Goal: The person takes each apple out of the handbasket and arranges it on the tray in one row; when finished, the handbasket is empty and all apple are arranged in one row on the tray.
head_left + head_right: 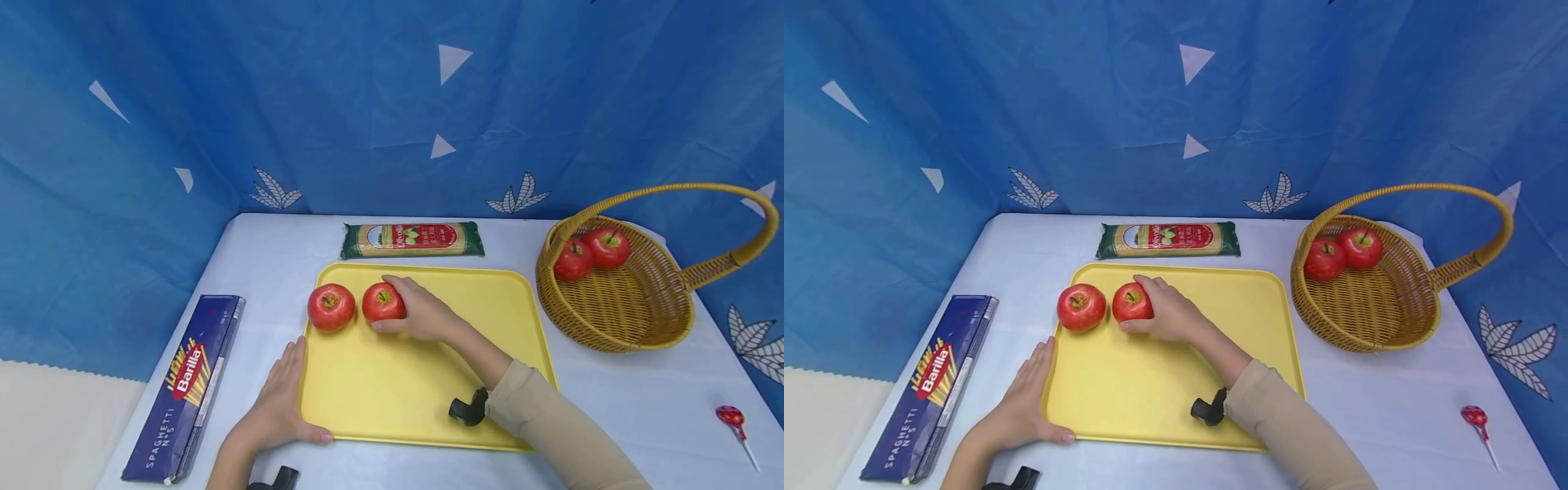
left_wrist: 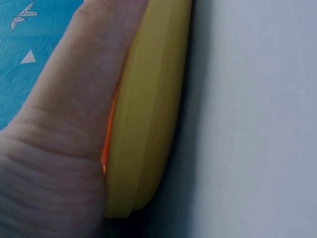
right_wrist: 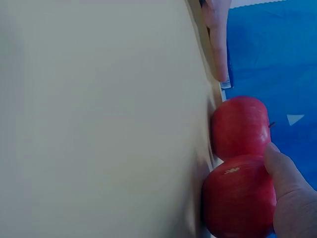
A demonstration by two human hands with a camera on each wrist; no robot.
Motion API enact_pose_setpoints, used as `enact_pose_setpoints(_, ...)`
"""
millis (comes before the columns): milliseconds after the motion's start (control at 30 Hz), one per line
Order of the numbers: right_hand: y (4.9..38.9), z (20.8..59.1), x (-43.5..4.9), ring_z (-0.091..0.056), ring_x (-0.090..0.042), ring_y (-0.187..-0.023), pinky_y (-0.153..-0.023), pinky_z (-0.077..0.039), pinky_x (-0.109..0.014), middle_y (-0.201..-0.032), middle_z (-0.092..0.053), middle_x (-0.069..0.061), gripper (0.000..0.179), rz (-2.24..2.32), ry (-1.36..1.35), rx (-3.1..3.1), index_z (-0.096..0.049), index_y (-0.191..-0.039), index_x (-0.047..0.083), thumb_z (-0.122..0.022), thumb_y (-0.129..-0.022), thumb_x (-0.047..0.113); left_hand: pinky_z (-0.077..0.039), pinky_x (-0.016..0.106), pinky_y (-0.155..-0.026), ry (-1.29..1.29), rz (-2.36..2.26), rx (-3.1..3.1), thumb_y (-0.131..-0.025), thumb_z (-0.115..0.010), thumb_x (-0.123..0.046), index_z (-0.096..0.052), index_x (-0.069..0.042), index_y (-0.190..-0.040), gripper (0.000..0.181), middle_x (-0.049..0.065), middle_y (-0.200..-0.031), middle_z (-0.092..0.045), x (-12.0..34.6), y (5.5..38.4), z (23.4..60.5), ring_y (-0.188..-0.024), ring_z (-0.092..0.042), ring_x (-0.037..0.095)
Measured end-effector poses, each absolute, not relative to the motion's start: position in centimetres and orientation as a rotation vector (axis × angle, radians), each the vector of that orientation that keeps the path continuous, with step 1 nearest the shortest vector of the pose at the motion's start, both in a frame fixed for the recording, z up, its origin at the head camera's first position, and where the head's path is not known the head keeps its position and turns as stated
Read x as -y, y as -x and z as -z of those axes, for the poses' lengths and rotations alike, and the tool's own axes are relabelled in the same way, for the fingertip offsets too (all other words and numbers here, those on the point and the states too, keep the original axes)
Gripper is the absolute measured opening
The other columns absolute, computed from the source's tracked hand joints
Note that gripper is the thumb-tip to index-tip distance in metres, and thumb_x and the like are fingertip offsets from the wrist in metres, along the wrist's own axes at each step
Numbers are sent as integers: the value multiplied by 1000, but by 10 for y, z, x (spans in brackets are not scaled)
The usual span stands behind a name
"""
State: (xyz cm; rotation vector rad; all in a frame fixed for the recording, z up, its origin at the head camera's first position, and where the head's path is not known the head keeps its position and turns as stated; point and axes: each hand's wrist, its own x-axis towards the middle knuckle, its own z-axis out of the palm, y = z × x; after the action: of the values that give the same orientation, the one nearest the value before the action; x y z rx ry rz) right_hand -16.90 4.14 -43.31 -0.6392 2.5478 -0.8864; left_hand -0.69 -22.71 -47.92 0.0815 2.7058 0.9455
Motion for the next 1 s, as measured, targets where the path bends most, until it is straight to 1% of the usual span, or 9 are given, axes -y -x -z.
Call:
enact_pose_setpoints(100, 167, 429, -46, -48, -25, -134, -100, -53, -48, -152, -41, -3, 100, 873, 655, -2584, -27, -157, 27, -77, -77, 60, -5, 65, -121, -84, -951, -2705, -43, -86, -74, 7, -11, -160, 162, 19, -168, 1, 227, 7, 479, -154, 3, 40)
enact_pose_setpoints(200, 163, 421, -54, -46, -27, -137, -104, -50, -52, -156, -37, -1, 95, 922, 685, -2627, -29, -156, 28, -76, -80, 57, -6, 65, -120, -95, -968, -2706, -43, -87, -73, 7, -10, -160, 163, 19, -168, 1, 227, 7, 479, -154, 4, 41)
enact_pose_setpoints(367, 153, 401, -76, -53, -28, -127, -101, -52, -49, -147, -44, 3, 79, 1120, 748, -2648, -39, -151, 26, -75, -84, 48, -6, 66, -120, -103, -990, -2713, -43, -88, -71, 7, -10, -160, 163, 18, -168, 0, 228, 5, 478, -154, 4, 41)
enact_pose_setpoints(567, 140, 376, -123, -55, -24, -120, -95, -52, -48, -143, -49, -2, 70, 1229, 816, -2767, -43, -148, 22, -75, -88, 40, -4, 66, -120, -87, -1017, -2695, -43, -89, -69, 8, -11, -160, 163, 18, -168, 2, 228, 5, 478, -154, 5, 41)
enact_pose_setpoints(667, 136, 370, -153, -56, -22, -116, -91, -51, -41, -140, -52, -5, 65, 1249, 804, -2901, -47, -145, 20, -76, -88, 32, -4, 65, -120, -83, -1007, -2690, -44, -89, -70, 9, -12, -160, 162, 17, -168, 2, 228, 5, 479, -154, 6, 40)
enact_pose_setpoints(767, 135, 371, -184, -54, -20, -112, -89, -46, -26, -135, -54, -9, 61, 1310, 754, -3047, -52, -142, 14, -78, -86, 18, -4, 65, -121, -82, -995, -2694, -43, -88, -72, 9, -12, -160, 163, 17, -168, 3, 228, 6, 478, -154, 5, 40)
enact_pose_setpoints(867, 136, 376, -213, -51, -13, -110, -87, -41, -12, -133, -54, -13, 62, 1394, 638, -3180, -54, -139, 9, -79, -83, 7, -4, 64, -121, -82, -998, -2696, -42, -87, -72, 9, -12, -160, 164, 17, -168, 3, 228, 7, 477, -154, 6, 41)
enact_pose_setpoints(933, 139, 379, -232, -47, -7, -111, -86, -38, -6, -134, -51, -13, 62, 1435, 527, -3220, -53, -140, 8, -78, -83, 7, -4, 65, -121, -86, -998, -2698, -42, -88, -72, 9, -12, -160, 164, 18, -168, 3, 228, 7, 477, -154, 5, 41)
enact_pose_setpoints(1000, 143, 381, -249, -44, -5, -113, -84, -36, -3, -137, -49, -14, 63, 1431, 408, -3236, -50, -143, 9, -77, -85, 10, -4, 65, -120, -89, -998, -2694, -43, -88, -71, 9, -12, -160, 163, 18, -168, 3, 227, 8, 476, -154, 5, 41)
